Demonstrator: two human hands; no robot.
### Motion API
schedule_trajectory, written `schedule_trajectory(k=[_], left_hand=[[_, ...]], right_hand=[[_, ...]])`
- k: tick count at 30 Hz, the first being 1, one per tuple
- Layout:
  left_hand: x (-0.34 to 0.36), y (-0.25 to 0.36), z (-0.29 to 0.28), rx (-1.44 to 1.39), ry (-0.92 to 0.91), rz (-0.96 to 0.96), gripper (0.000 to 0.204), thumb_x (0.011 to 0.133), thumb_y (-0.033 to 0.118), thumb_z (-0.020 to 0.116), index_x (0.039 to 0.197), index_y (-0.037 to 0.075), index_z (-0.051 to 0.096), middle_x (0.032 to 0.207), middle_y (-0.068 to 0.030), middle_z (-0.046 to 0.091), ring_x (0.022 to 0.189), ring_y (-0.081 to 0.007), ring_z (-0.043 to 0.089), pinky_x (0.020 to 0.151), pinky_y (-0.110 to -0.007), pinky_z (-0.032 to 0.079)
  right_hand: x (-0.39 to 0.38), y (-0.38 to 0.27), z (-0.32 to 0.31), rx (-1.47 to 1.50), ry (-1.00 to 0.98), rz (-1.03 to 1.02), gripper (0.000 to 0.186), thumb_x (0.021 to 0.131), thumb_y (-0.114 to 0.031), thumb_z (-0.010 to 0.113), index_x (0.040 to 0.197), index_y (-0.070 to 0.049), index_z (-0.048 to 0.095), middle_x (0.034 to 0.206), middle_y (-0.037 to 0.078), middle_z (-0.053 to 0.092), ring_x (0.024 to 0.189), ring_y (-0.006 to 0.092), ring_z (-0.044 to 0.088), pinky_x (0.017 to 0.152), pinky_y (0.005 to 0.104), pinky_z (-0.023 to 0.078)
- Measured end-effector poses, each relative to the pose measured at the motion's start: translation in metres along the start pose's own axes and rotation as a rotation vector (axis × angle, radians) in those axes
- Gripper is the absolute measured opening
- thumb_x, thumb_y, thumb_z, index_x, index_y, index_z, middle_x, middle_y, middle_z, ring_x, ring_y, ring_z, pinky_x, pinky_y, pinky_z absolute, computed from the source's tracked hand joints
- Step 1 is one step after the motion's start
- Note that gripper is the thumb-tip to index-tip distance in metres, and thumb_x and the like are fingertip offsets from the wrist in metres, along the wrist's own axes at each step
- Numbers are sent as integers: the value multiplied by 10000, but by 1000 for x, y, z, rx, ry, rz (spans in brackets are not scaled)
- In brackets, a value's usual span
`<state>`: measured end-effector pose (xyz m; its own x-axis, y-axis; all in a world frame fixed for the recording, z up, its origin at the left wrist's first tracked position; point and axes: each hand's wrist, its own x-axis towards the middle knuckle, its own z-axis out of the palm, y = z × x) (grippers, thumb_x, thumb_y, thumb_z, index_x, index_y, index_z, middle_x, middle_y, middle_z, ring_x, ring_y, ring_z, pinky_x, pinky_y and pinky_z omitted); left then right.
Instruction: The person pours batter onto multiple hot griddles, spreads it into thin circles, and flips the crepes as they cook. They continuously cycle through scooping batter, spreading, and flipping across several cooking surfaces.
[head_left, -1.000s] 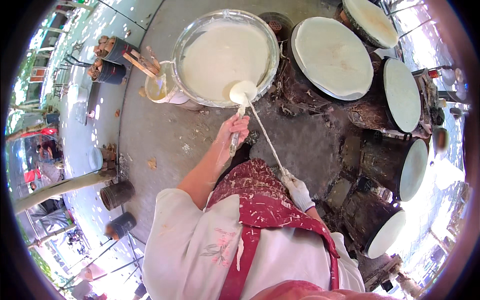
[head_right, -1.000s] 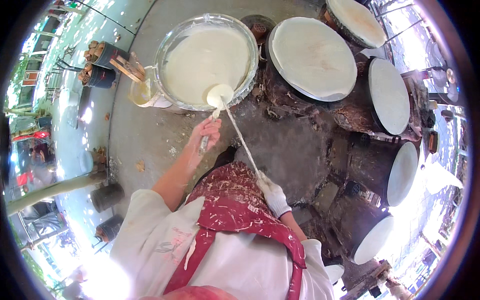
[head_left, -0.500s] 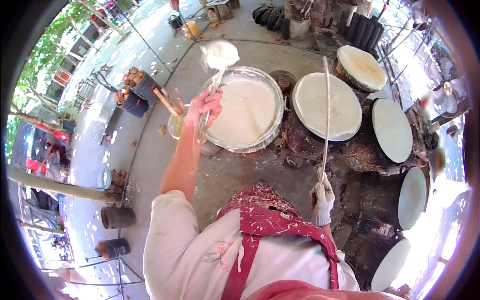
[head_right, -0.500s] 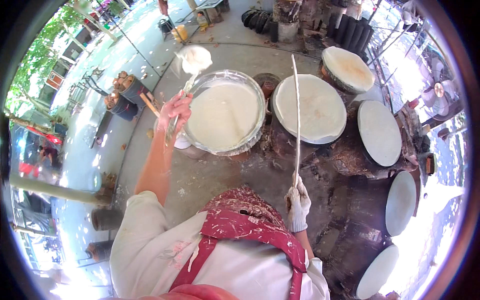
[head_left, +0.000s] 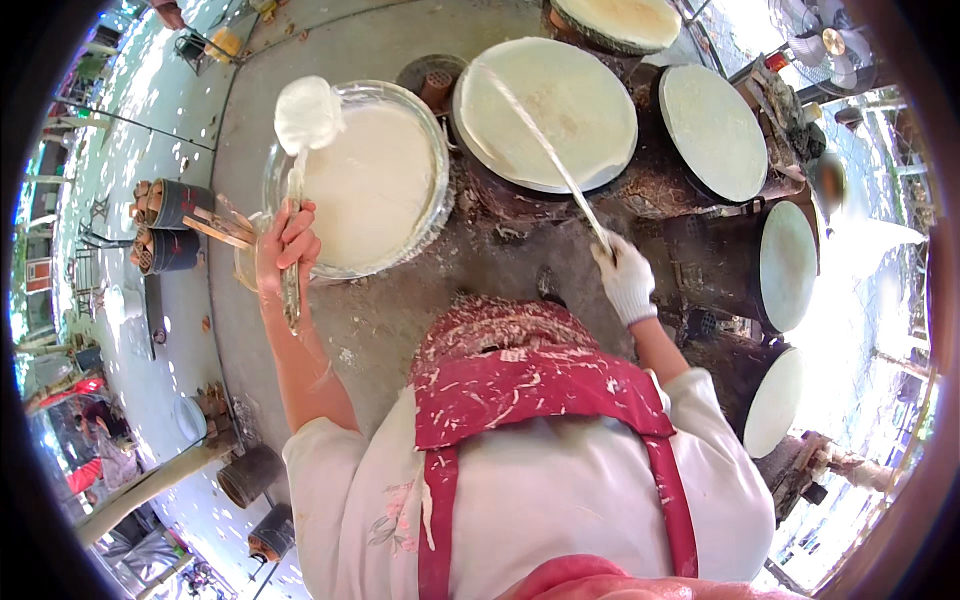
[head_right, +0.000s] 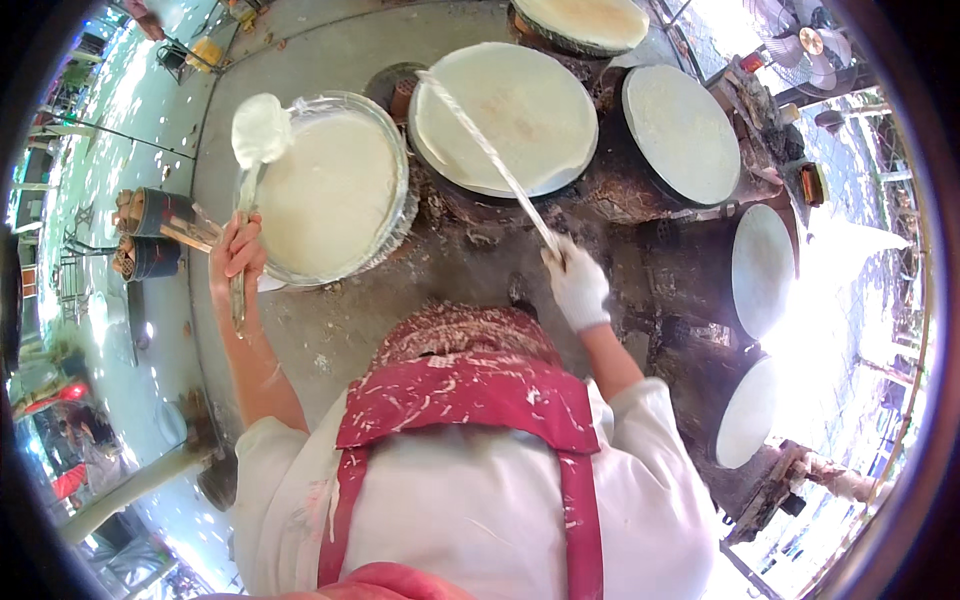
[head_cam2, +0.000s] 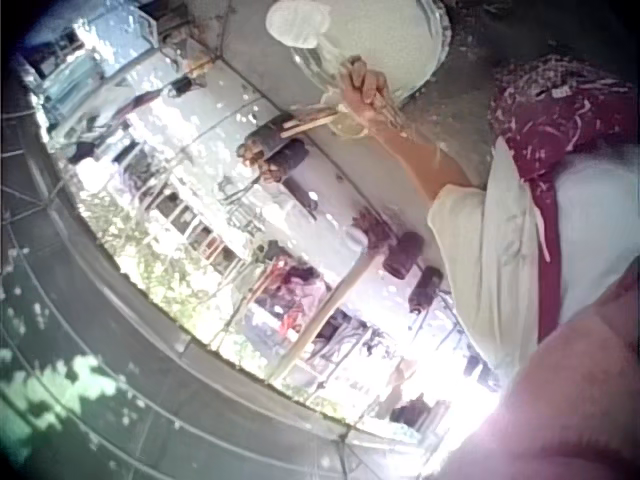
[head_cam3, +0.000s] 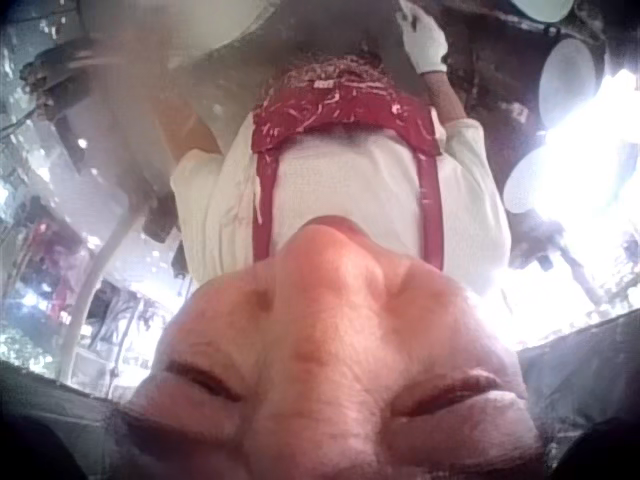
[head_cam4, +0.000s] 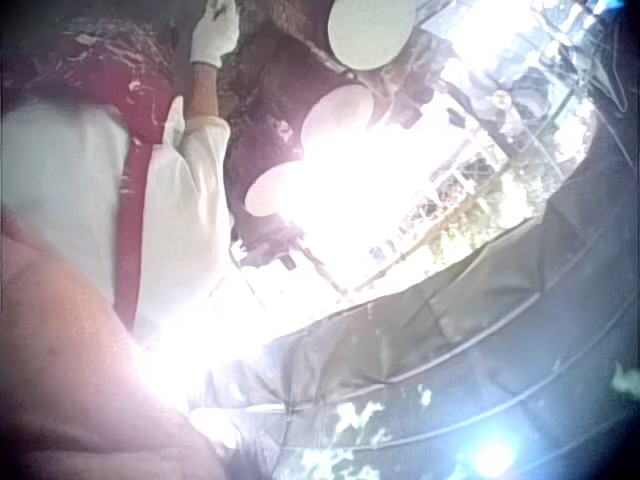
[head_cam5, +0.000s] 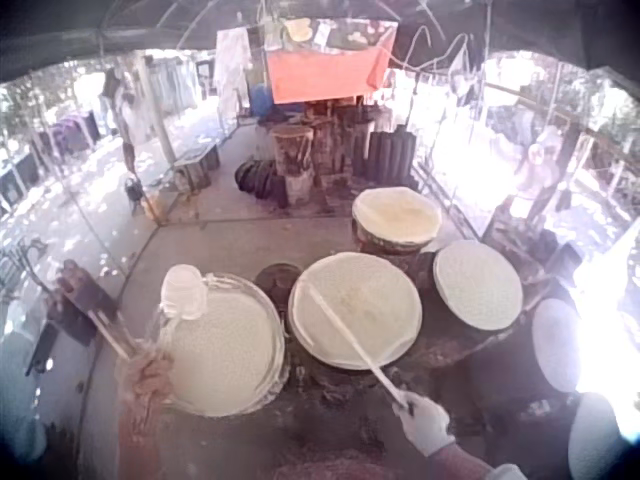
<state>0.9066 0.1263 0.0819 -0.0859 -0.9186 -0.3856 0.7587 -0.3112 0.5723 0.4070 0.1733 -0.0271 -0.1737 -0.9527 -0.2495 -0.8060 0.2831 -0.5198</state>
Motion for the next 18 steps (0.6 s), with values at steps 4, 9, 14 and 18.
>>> schedule_trajectory(k=[4, 9, 14, 18], left_hand=[[-18, -60, 8, -807, -147, -125, 314, 1070, 168, 395, 1156, -133, 422, 675, 23, 386, 379, -56, 359, 370, -210, 231], [-61, -108, 56, -552, 138, 74, 321, 1063, 159, 405, 1161, -147, 414, 669, 1, 389, 376, -57, 358, 371, -213, 276], [-99, -112, 85, -423, 276, 250, 328, 1061, 148, 404, 1170, -161, 388, 673, -34, 408, 374, -79, 374, 366, -210, 286], [-118, -108, 85, -541, 193, 283, 327, 1064, 141, 394, 1179, -164, 375, 675, -38, 416, 375, -79, 389, 360, -202, 295]], right_hand=[[81, 7, -16, -300, 129, -435, 443, 866, -247, 662, 1304, -260, 602, 1043, 50, 654, 891, 300, 650, 704, 418, 555], [165, 23, -39, -450, 110, -899, 535, 827, -170, 624, 1340, -303, 550, 1142, -6, 631, 932, 259, 642, 705, 414, 569], [209, 25, -42, -567, -32, -1055, 501, 871, -178, 569, 1343, -343, 537, 1047, 31, 657, 890, 265, 653, 689, 427, 573], [224, 22, -27, -551, 12, -1105, 495, 853, -217, 602, 1317, -382, 555, 883, 48, 660, 850, 269, 663, 679, 439, 567]])
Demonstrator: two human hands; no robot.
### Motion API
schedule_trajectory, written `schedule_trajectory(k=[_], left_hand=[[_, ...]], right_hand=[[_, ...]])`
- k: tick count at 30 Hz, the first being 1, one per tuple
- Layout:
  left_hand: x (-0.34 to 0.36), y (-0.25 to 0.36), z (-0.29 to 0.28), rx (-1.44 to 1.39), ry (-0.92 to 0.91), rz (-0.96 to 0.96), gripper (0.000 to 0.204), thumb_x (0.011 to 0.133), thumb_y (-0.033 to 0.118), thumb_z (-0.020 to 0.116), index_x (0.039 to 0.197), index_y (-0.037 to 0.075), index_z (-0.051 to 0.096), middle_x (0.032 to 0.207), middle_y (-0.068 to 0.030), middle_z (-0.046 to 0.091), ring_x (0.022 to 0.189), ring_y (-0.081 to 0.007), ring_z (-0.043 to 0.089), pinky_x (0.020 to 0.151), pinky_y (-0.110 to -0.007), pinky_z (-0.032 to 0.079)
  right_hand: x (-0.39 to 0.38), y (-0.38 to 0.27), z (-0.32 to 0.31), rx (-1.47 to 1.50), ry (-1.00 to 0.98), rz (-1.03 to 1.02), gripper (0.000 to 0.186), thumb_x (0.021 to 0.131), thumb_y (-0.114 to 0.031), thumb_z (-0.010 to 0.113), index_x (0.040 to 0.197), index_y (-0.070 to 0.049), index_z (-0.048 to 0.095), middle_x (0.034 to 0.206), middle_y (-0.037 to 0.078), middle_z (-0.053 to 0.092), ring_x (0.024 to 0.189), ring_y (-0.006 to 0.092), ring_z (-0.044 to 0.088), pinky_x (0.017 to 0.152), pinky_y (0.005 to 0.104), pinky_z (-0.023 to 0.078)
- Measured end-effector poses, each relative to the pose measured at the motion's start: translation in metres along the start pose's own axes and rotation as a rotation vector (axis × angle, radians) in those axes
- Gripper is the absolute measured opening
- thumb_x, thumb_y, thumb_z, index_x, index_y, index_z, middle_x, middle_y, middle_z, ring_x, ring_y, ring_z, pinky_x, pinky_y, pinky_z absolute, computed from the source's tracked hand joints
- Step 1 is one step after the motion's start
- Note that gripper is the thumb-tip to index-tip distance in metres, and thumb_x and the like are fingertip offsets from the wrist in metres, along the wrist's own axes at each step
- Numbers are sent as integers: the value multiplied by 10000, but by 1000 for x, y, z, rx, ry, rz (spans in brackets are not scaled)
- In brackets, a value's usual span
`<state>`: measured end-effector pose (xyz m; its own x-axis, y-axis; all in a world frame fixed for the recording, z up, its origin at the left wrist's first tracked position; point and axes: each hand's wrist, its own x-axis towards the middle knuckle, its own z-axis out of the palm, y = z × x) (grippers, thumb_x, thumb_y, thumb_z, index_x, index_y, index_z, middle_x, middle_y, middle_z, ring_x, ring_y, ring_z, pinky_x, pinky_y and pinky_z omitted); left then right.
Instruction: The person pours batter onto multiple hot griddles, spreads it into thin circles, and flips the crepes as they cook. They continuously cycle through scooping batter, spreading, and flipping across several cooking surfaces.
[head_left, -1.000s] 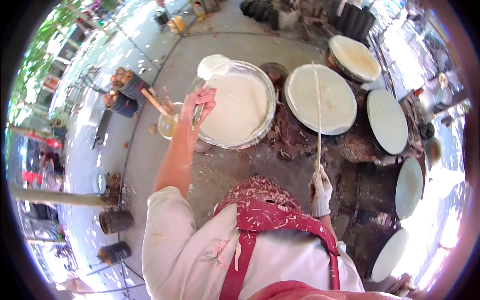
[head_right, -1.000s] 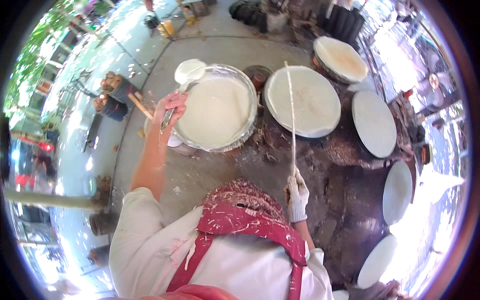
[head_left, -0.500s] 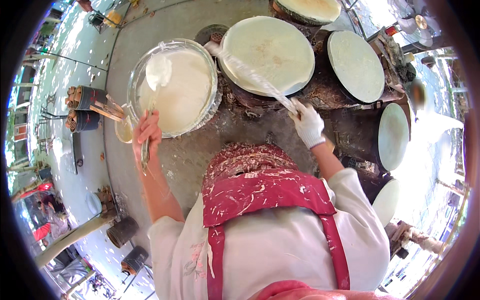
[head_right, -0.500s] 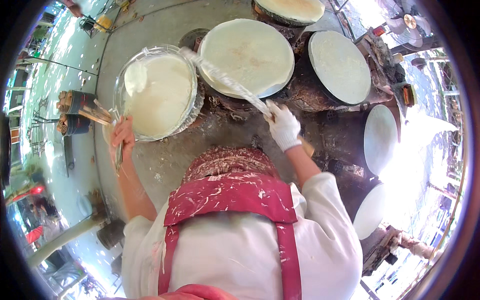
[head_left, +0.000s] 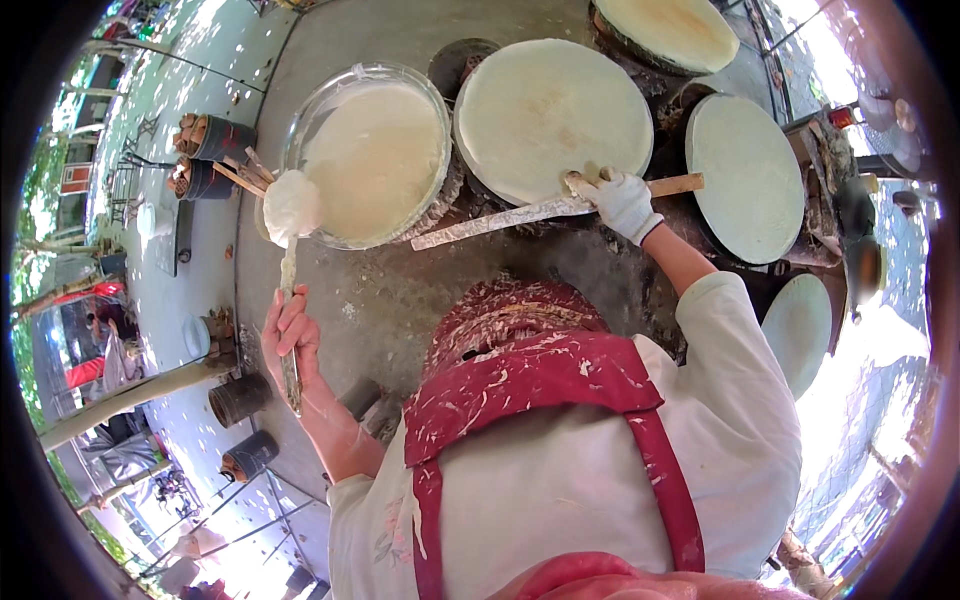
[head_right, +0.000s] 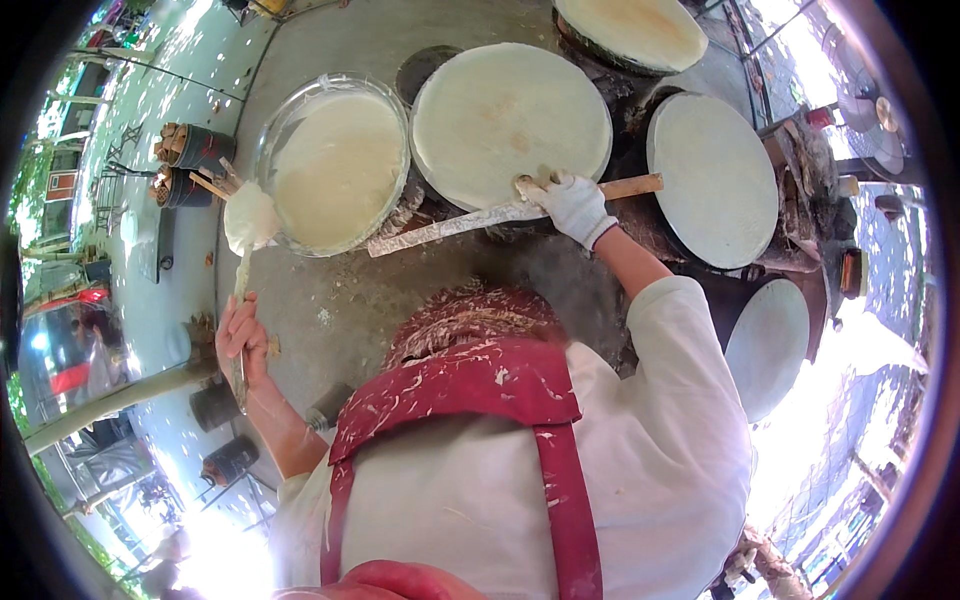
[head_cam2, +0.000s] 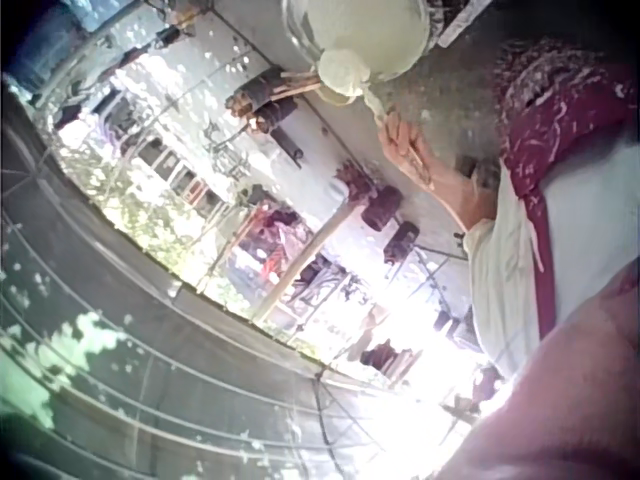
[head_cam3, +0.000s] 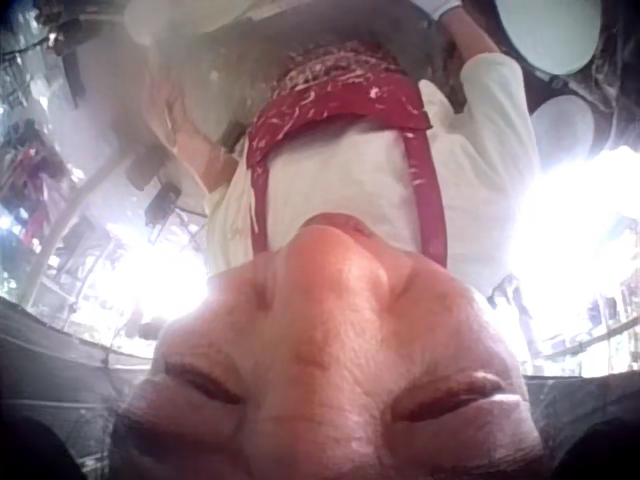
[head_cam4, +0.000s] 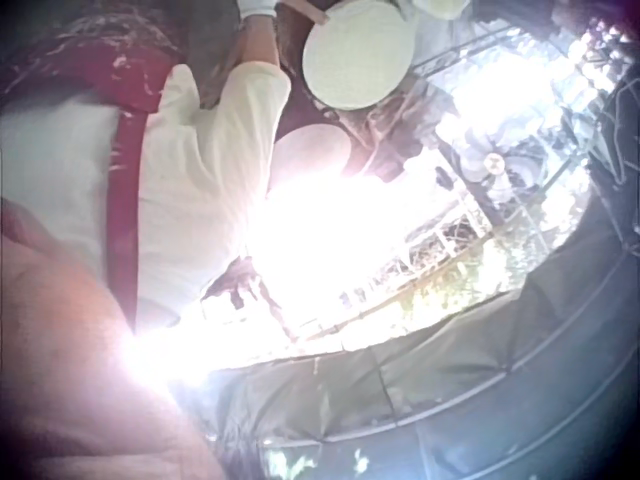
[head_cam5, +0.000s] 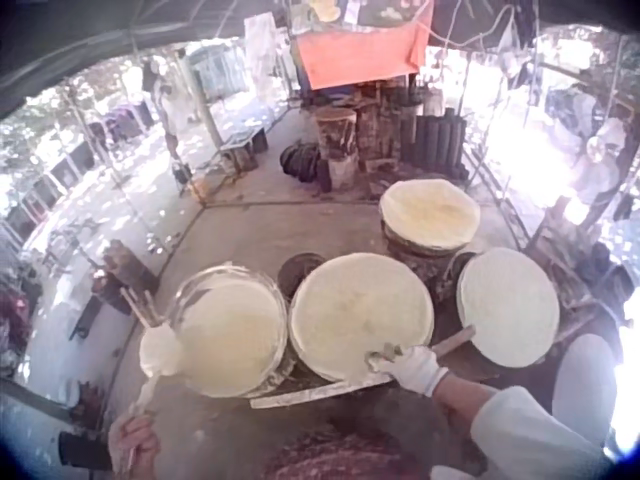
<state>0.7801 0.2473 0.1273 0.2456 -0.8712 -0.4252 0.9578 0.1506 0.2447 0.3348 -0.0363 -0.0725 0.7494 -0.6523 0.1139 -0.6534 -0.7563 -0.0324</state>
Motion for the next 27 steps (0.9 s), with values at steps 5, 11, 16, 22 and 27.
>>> schedule_trajectory(k=[5, 11, 16, 22, 27], left_hand=[[3, 5, 1, -35, -22, 75, 329, 1067, 137, 375, 1174, -174, 381, 665, -40, 408, 358, -85, 377, 323, -204, 272], [13, 2, 18, -22, -64, 102, 334, 1063, 123, 378, 1161, -195, 393, 653, -34, 400, 336, -76, 351, 292, -197, 268], [22, -17, 33, 1, -60, 146, 324, 1059, 112, 380, 1151, -197, 399, 655, -22, 394, 335, -68, 323, 287, -189, 286], [49, -84, 76, 95, -19, 228, 324, 1054, 108, 388, 1152, -201, 408, 651, -27, 392, 330, -68, 305, 278, -188, 273], [72, -157, 105, -2, 2, 231, 320, 1048, 103, 403, 1154, -199, 413, 667, -58, 410, 340, -73, 284, 264, -186, 292]], right_hand=[[32, 14, -30, 38, 16, 37, 420, 821, -242, 647, 1223, -366, 645, 832, 42, 667, 859, 267, 668, 687, 443, 558], [109, 59, -96, -38, -168, 298, 331, 852, -321, 652, 1175, -268, 697, 879, 95, 700, 835, 332, 681, 743, 460, 548], [204, 106, -167, 305, -12, 348, 287, 835, -350, 675, 1076, -200, 724, 977, 137, 716, 904, 335, 688, 784, 434, 532], [296, 248, -211, 498, 225, 381, 161, 802, -180, 739, 944, -122, 689, 727, -62, 593, 566, 56, 482, 485, 251, 392], [259, 387, -226, 982, 493, 707, 173, 816, -185, 754, 977, -131, 721, 687, -50, 584, 483, 71, 439, 425, 265, 355]])
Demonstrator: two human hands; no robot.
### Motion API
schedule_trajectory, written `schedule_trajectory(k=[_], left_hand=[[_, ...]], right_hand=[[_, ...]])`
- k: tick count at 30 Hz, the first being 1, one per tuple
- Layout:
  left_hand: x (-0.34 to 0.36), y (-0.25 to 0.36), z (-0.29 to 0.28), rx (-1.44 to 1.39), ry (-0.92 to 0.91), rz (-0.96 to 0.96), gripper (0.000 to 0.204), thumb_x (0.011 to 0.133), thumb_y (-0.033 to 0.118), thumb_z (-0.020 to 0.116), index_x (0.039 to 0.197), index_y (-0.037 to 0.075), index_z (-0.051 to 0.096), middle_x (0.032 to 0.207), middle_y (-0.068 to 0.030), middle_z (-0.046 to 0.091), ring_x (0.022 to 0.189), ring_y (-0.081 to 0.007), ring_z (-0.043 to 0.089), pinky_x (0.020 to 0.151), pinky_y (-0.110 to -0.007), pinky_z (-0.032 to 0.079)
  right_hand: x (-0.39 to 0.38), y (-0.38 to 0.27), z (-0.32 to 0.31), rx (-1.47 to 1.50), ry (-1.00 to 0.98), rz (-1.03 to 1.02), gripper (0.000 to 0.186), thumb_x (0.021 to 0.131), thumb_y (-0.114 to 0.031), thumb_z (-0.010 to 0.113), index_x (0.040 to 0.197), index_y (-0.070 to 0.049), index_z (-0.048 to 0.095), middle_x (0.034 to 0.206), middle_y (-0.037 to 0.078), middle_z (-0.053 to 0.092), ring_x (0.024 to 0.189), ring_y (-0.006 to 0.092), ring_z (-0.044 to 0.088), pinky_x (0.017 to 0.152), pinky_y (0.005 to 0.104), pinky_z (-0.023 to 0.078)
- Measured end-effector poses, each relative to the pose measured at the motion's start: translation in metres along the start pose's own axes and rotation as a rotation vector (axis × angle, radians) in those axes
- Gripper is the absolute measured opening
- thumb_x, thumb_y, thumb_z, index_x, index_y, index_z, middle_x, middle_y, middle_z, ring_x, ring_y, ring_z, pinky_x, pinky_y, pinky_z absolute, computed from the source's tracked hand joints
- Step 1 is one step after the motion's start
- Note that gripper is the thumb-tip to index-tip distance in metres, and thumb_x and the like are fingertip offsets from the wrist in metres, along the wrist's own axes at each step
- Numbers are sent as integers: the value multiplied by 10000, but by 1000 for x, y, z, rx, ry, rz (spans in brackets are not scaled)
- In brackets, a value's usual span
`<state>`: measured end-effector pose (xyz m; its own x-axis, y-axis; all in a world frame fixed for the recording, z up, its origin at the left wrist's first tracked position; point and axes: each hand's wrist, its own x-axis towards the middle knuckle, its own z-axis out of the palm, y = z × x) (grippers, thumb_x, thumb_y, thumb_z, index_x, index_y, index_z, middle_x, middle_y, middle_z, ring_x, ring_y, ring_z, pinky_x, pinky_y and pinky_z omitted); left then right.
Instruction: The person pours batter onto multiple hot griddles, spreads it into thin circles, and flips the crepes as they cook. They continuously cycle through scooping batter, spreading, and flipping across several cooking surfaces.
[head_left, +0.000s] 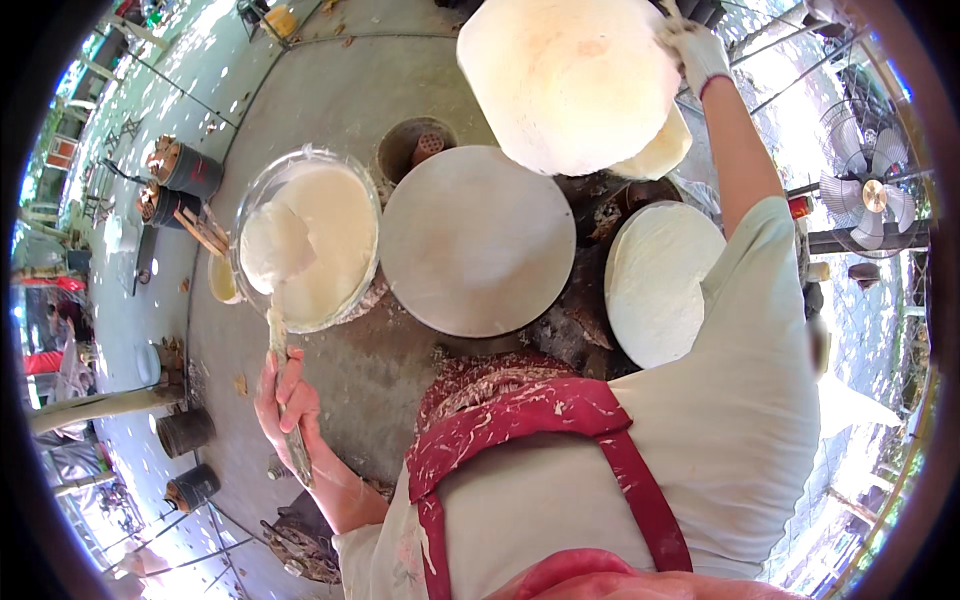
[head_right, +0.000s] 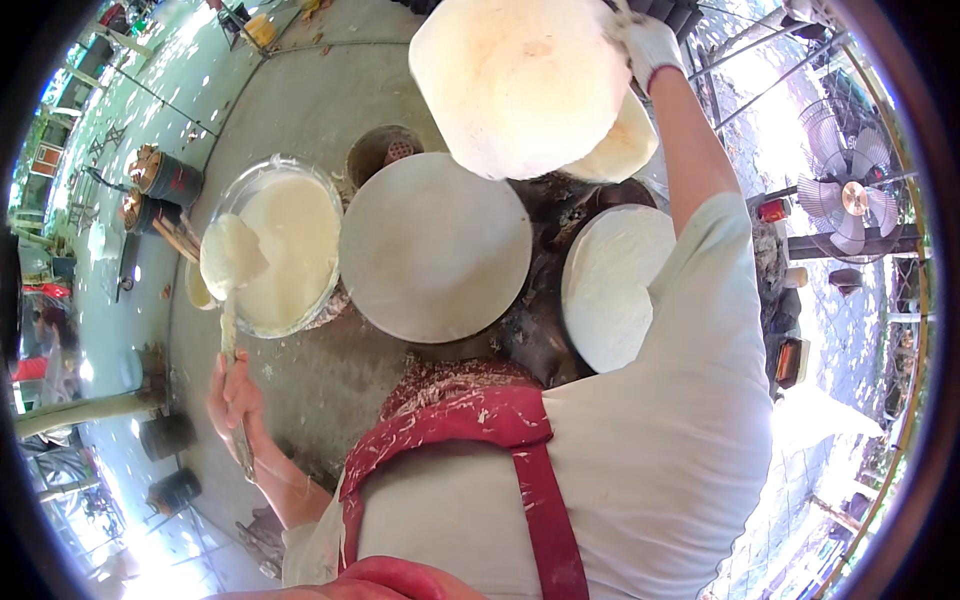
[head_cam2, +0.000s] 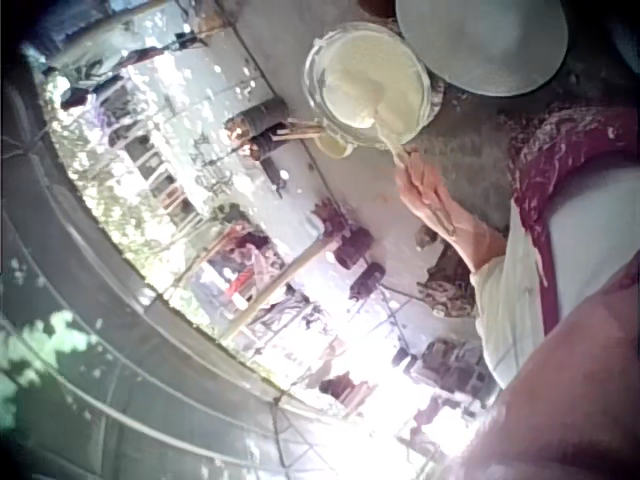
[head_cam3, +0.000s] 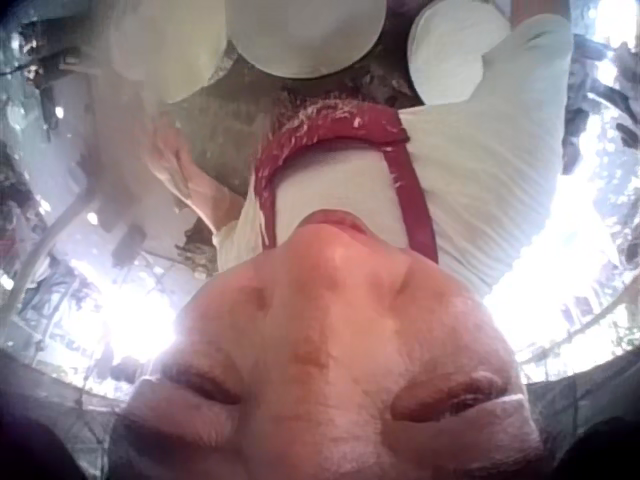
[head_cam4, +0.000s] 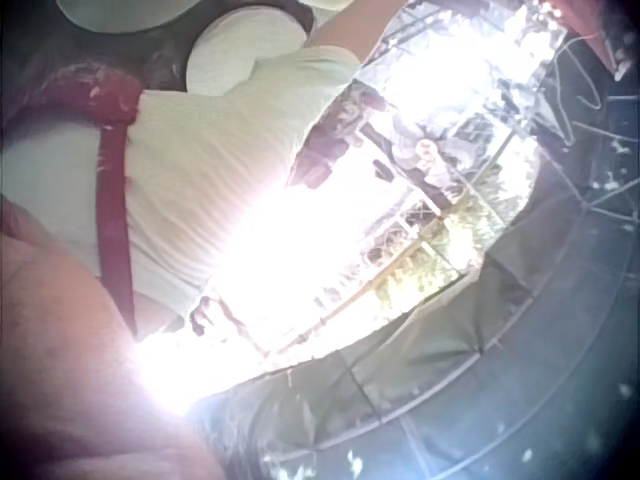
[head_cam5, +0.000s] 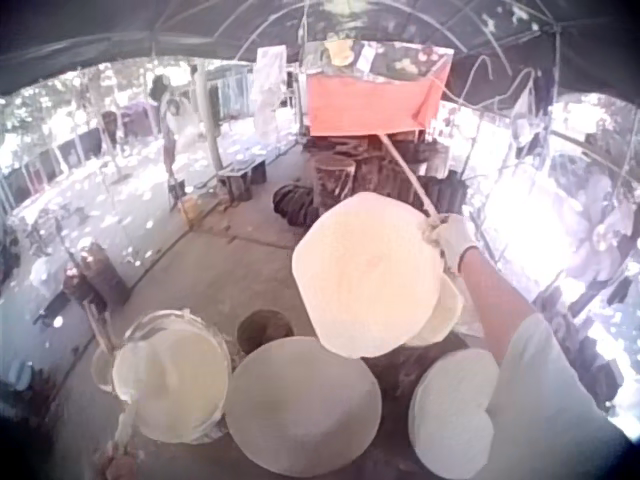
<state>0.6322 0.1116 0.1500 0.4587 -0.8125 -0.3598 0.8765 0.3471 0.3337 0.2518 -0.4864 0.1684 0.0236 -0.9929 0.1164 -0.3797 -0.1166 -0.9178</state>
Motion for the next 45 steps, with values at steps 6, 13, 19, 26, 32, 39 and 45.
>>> schedule_trajectory(k=[6, 13, 19, 26, 32, 39, 45], left_hand=[[14, -89, 35, 40, 48, -85, 344, 1046, 124, 422, 1151, -203, 427, 656, -63, 420, 335, -73, 258, 243, -185, 274], [23, -157, 81, 454, 122, -114, 360, 1047, 172, 444, 1053, -171, 554, 592, -10, 379, 321, -50, 229, 262, -184, 232], [29, -183, 99, 744, 105, -163, 346, 1034, 205, 480, 1040, -131, 562, 583, 2, 375, 340, -55, 250, 305, -202, 233], [29, -228, 113, 1527, 99, -48, 242, 960, 220, 607, 1028, -13, 602, 655, -10, 522, 383, -36, 370, 357, -219, 252], [142, -261, -8, 2360, -308, 147, 293, 890, 250, 645, 1051, 29, 538, 790, -195, 662, 778, -433, 648, 694, -520, 507], [195, -243, -43, 2493, -378, 307, 280, 918, 232, 616, 1116, 64, 511, 816, -198, 684, 776, -420, 671, 664, -526, 520], [201, -174, -17, 2019, -394, 894, 232, 930, 177, 647, 1081, 50, 526, 730, -155, 639, 616, -357, 628, 559, -432, 508]], right_hand=[[26, 240, -88, 310, 195, 199, 84, 836, -56, 737, 915, -61, 708, 700, 18, 661, 518, 118, 580, 440, 269, 460], [-3, 343, -68, 416, 467, 543, 127, 797, 0, 722, 889, -55, 654, 717, 55, 626, 490, 176, 558, 419, 316, 433], [10, 328, -72, 320, 320, 484, 137, 823, -54, 684, 959, -56, 667, 692, 59, 608, 445, 164, 520, 405, 318, 393], [-63, 263, -104, -190, 357, 274, 206, 882, -184, 638, 1018, -44, 705, 698, 26, 627, 506, 105, 512, 462, 286, 392], [-230, 216, -69, 217, -36, 285, 316, 900, -232, 678, 1145, -33, 658, 689, -29, 588, 509, 58, 474, 462, 237, 370], [-433, 201, 45, 13, -133, 305, 448, 983, -238, 598, 1398, -84, 526, 884, 147, 687, 759, 203, 659, 709, 366, 530], [-481, 231, 133, 13, -12, 502, 509, 975, -348, 590, 1398, -70, 537, 939, 80, 667, 732, 112, 603, 674, 276, 487]])
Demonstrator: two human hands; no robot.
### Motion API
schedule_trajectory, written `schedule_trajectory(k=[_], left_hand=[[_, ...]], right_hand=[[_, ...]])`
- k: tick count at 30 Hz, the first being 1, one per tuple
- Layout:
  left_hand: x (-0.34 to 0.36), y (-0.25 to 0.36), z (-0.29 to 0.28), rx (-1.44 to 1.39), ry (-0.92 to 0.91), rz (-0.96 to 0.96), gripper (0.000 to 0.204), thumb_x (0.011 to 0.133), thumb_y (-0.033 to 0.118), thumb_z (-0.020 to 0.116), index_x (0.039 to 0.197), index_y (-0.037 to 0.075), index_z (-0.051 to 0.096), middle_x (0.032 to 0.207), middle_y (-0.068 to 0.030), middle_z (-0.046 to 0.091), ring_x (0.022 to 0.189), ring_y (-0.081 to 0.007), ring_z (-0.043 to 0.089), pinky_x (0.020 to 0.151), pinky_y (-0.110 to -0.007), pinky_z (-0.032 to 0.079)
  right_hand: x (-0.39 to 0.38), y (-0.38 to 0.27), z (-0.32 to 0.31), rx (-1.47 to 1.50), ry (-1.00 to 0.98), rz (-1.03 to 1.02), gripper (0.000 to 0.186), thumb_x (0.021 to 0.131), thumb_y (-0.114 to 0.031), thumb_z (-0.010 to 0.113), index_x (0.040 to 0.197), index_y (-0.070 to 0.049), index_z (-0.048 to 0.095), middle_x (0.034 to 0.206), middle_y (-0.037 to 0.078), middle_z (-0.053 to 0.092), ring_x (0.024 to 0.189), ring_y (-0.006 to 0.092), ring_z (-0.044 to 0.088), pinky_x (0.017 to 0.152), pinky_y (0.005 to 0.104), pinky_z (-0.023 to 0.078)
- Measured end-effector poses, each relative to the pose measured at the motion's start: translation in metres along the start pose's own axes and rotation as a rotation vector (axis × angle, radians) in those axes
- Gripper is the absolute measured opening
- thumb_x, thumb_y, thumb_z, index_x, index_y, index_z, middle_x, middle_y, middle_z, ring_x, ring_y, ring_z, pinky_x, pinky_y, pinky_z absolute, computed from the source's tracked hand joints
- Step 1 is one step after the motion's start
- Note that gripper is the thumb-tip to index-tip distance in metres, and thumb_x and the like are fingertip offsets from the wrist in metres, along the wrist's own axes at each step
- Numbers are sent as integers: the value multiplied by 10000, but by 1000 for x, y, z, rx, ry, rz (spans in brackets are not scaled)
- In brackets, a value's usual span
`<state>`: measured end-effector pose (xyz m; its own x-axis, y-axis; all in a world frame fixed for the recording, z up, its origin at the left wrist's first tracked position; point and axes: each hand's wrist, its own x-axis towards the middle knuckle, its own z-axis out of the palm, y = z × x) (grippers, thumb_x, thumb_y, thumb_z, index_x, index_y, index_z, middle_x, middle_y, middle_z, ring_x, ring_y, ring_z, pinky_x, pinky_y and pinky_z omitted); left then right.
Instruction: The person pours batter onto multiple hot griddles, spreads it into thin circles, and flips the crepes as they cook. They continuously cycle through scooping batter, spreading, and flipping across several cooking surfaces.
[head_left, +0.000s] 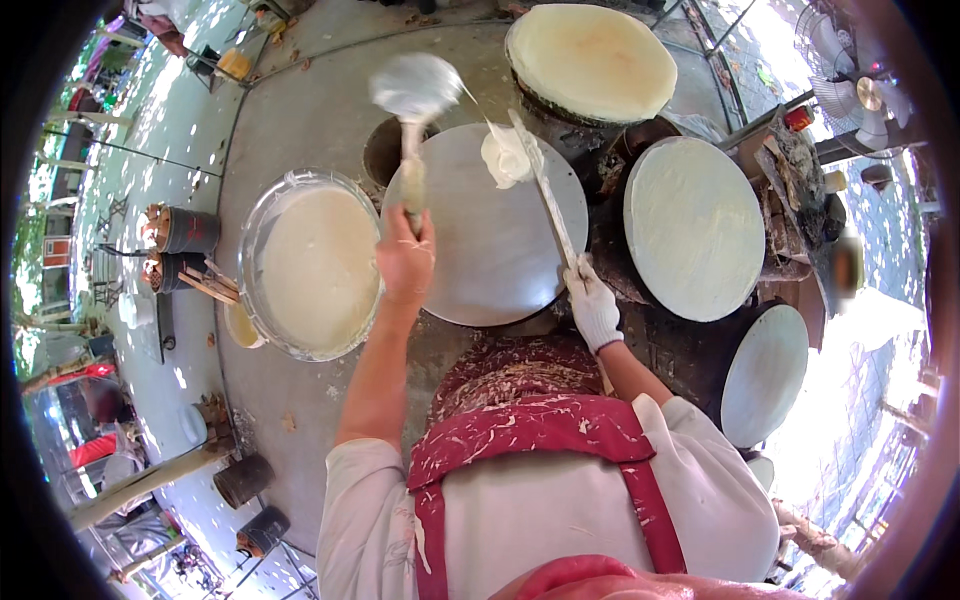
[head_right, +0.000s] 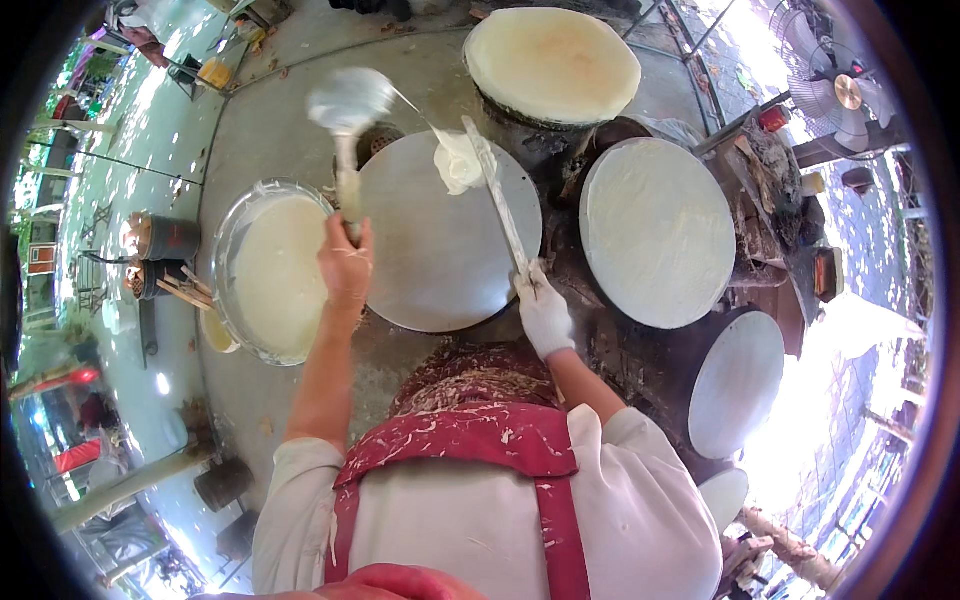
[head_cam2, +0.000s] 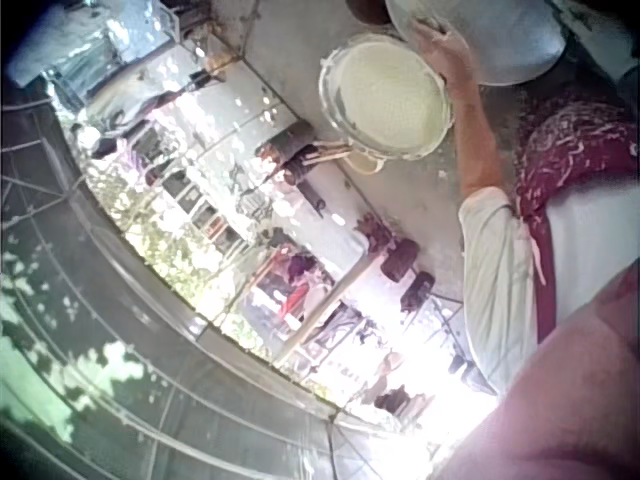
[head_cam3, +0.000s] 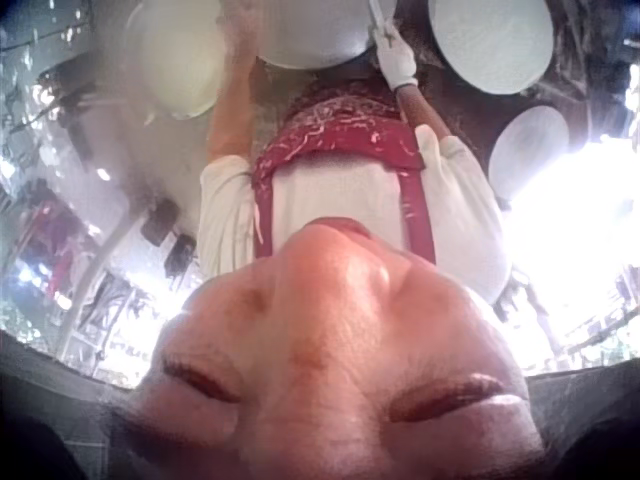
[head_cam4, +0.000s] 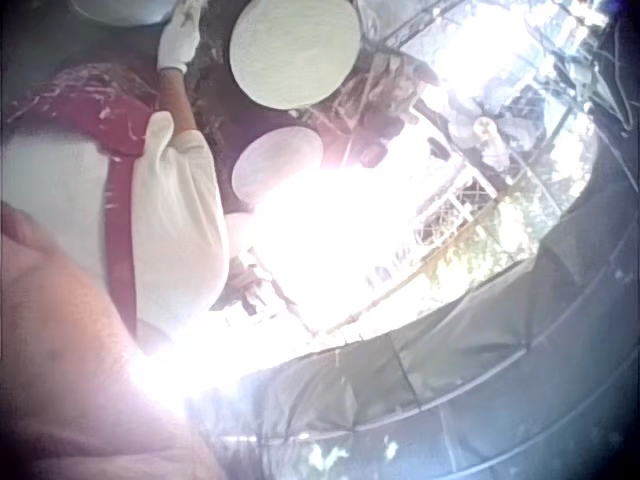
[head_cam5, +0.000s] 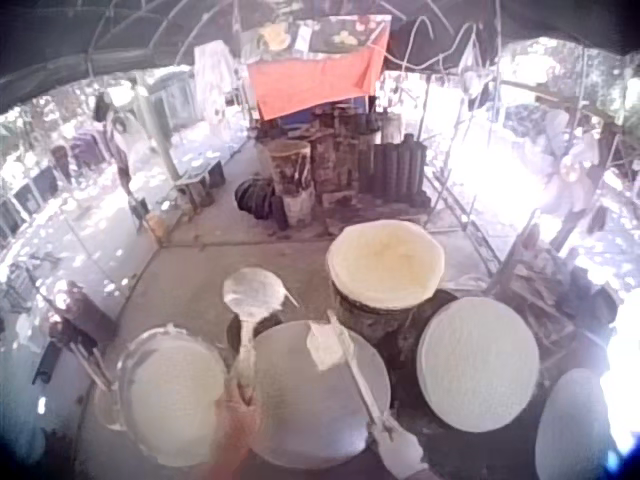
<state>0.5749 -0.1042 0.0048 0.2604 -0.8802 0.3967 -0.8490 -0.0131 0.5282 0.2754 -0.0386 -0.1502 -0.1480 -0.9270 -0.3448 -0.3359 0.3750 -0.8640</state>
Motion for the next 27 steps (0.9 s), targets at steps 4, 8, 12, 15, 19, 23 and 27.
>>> schedule_trajectory(k=[4, 8, 12, 15, 19, 23, 27], left_hand=[[-6, -23, -31, -268, 89, -109, 200, 962, 146, 615, 1060, -1, 522, 731, -173, 613, 624, -365, 615, 562, -398, 488], [-64, -75, -29, -460, -139, -268, 171, 987, 128, 566, 1016, -39, 543, 689, -171, 552, 573, -355, 530, 555, -408, 451], [-105, -86, -49, -620, -429, -504, 177, 999, 149, 556, 996, -28, 546, 644, -68, 536, 496, -165, 468, 458, -320, 374], [-114, -76, -74, -841, -485, -713, 159, 1014, 149, 529, 1006, -10, 540, 628, -13, 515, 454, -89, 443, 403, -268, 326], [-119, -61, -116, -901, -306, -590, 133, 1038, 159, 472, 1030, 29, 497, 526, 24, 400, 375, -68, 363, 350, -240, 284], [-112, -41, -132, -848, -224, -585, 191, 1057, 182, 424, 1015, 11, 498, 545, 8, 398, 373, -80, 355, 351, -240, 275], [-125, -39, -119, -775, -269, -792, 185, 1047, 185, 449, 953, 31, 490, 561, 19, 386, 379, -74, 337, 346, -242, 272]], right_hand=[[-5, -84, 16, 175, -117, 207, 507, 963, -284, 646, 1374, -3, 551, 1135, 39, 656, 773, 29, 542, 667, 196, 463], [-3, -59, -19, -202, 67, -213, 446, 946, -293, 667, 1301, -27, 623, 919, 14, 672, 693, 57, 568, 672, 219, 484], [-27, -67, -12, 317, -2, 150, 396, 945, -275, 671, 1260, -35, 655, 785, -11, 631, 657, 40, 547, 593, 198, 454], [-44, -132, 15, 391, -240, 386, 388, 939, -304, 683, 1254, -78, 652, 717, -67, 548, 549, 24, 471, 461, 187, 358], [-21, -118, -11, 166, -281, 97, 452, 944, -250, 682, 1342, -54, 595, 862, -48, 630, 627, 18, 526, 526, 170, 402], [24, -73, -31, 246, -197, 10, 447, 948, -266, 678, 1339, -62, 599, 871, -32, 640, 624, 18, 516, 523, 169, 403], [-2, -136, -7, 347, -502, 399, 406, 932, -309, 692, 1270, -86, 655, 787, -49, 611, 573, -1, 475, 459, 164, 336]])
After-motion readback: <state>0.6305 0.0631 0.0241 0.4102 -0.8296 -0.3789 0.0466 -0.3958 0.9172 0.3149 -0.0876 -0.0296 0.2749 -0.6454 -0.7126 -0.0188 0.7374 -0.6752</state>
